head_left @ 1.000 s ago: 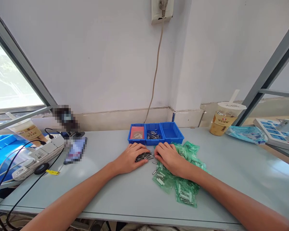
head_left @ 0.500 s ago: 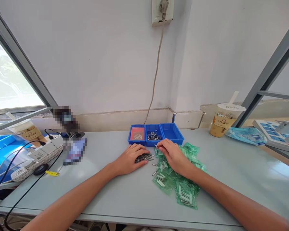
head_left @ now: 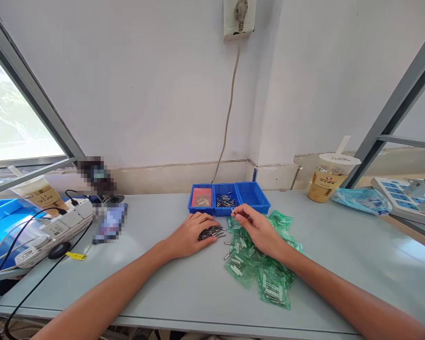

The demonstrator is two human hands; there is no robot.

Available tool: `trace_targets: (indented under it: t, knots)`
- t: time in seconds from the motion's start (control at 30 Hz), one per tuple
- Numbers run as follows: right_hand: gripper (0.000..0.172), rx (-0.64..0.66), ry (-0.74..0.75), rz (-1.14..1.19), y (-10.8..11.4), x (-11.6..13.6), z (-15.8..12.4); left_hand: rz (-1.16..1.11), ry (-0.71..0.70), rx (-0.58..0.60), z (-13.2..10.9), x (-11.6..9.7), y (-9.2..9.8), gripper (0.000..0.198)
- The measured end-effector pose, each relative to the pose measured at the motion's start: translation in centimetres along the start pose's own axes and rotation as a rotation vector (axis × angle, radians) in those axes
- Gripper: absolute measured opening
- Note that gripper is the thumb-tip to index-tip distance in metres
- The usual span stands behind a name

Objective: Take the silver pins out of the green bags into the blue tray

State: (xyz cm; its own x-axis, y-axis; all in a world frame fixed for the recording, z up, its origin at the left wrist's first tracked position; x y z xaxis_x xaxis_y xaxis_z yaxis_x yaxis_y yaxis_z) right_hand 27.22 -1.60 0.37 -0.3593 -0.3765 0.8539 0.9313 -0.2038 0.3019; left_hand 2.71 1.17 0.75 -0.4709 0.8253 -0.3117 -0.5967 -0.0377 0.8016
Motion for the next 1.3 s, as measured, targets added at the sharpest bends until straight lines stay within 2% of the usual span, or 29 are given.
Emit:
trace_targets:
  t: [0.13, 0.27, 0.93, 1.1, 1.3]
  knots:
    - [0.024, 0.009, -0.118, 0.130, -0.05, 0.20, 0.18, 0.007, -0.002, 0.000, -0.04, 0.07, 0.01, 0.038]
    - [0.024, -0.018, -0.151, 0.158, 0.06, 0.45, 0.35, 0.005, -0.005, 0.002, -0.09, 0.18, -0.06, 0.038]
    - [0.029, -0.027, -0.182, 0.128, 0.20, 0.16, 0.42, 0.010, -0.005, 0.005, -0.09, 0.37, -0.20, 0.038]
    - [0.025, -0.061, -0.119, 0.117, 0.30, -0.04, 0.46, 0.007, -0.001, 0.010, -0.11, 0.33, -0.18, 0.038]
    - [0.023, -0.087, -0.124, 0.103, 0.42, -0.31, 0.50, 0.005, 0.003, 0.011, -0.13, 0.30, -0.12, 0.037]
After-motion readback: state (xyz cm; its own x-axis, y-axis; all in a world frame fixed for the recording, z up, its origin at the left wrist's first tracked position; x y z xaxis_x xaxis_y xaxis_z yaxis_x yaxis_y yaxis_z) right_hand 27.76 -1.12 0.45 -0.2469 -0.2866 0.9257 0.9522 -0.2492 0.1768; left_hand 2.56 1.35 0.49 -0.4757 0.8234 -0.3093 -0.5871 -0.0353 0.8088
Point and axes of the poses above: each hand's wrist, its own z-axis towards the middle knuckle, its own y-axis out of the back of the hand, x = y × z, the point moved 2 cm from there along z, towards the middle knuckle, and after that the axes turned 15 degrees about -x, right-handed, at the moved point
